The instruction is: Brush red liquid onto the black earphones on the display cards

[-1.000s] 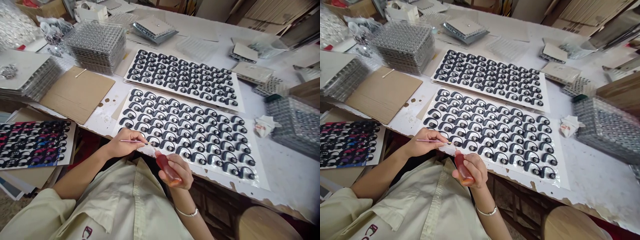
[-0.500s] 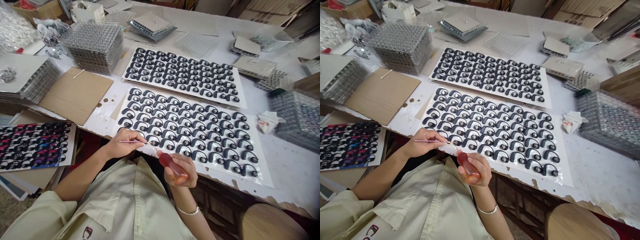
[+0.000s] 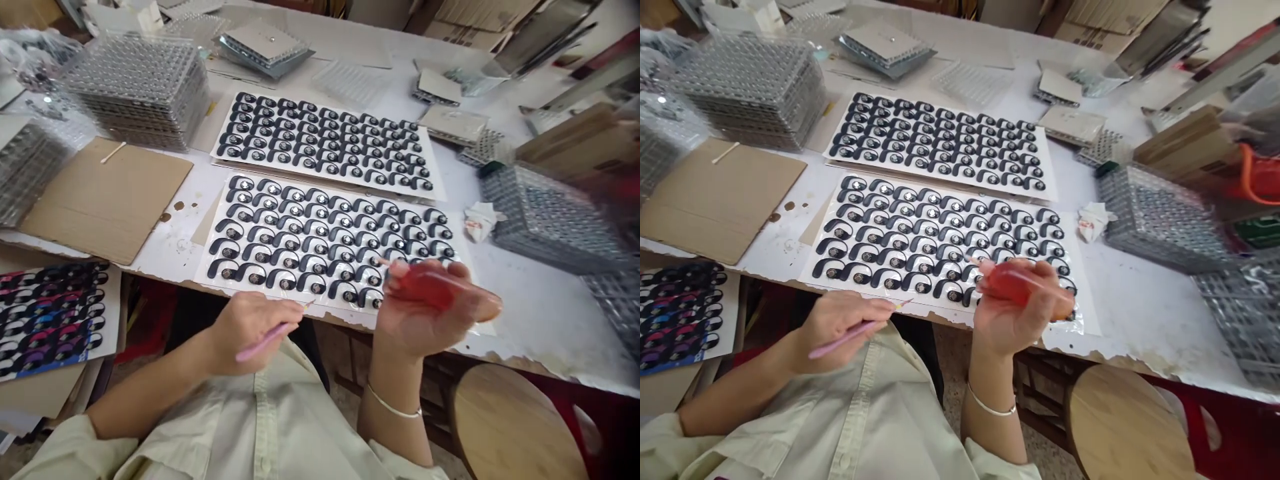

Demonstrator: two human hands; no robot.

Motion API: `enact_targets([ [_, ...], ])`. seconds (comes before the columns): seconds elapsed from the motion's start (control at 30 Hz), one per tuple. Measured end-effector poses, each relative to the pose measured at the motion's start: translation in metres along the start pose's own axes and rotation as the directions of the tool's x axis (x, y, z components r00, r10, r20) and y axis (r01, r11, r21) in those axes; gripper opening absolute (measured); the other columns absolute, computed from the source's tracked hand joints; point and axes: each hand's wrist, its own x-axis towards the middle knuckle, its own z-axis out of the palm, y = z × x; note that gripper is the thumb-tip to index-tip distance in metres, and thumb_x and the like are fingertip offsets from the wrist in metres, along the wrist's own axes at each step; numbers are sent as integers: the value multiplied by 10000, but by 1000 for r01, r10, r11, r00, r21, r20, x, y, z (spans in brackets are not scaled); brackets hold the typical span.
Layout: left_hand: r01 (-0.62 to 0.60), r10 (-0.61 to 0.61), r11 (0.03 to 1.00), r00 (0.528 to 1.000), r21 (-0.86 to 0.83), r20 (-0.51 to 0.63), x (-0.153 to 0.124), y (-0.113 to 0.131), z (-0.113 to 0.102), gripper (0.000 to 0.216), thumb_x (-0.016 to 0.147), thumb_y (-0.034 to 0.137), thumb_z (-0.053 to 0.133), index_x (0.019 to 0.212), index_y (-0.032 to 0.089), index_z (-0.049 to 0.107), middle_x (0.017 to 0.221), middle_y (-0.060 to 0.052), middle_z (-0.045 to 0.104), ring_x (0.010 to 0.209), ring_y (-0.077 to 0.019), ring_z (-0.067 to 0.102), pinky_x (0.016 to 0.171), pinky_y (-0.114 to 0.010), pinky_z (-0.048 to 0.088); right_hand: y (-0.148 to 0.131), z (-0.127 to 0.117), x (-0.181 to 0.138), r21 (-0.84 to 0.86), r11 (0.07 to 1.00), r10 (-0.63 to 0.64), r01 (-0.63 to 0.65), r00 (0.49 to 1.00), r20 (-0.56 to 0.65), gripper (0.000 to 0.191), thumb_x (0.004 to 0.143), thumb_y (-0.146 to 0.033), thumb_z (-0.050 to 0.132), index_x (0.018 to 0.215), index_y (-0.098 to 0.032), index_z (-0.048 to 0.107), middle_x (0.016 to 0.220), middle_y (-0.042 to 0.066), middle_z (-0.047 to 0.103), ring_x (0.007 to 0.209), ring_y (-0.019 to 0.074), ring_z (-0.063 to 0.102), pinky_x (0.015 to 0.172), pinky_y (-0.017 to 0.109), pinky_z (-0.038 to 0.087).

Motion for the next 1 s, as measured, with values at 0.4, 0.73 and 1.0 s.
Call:
enact_targets([
  [0.4, -202, 187, 882, 979, 426, 77, 0, -11, 36, 219, 847, 22, 437, 975, 118, 587, 848, -98, 736, 626, -156, 687, 505, -252, 486, 19, 14, -13, -113, 949, -285, 296, 953, 104, 362, 770, -568, 599, 792, -208, 564, 668, 2, 513, 609, 158, 531, 520, 315, 455],
  [0.73, -276, 234, 756, 961, 593, 149, 6, 2, 40, 210, 872, 43, 429, 867, 48, 639, 893, -173, 733, 553, -166, 660, 452, -290, 481, 20, 7, -22, -218, 847, -384, 484, 842, 378, 219, 772, -394, 652, 806, -185, 595, 657, -2, 576, 555, 144, 541, 482, 304, 438],
  [1.0, -279, 224, 751, 960, 598, 166, 5, 3, 41, 265, 861, 31, 392, 844, 51, 655, 912, -179, 731, 530, -162, 651, 447, -289, 485, 27, 7, -21, -172, 815, -451, 554, 792, 412, 181, 753, -295, 673, 880, -187, 602, 712, 9, 599, 599, 155, 550, 502, 308, 443],
])
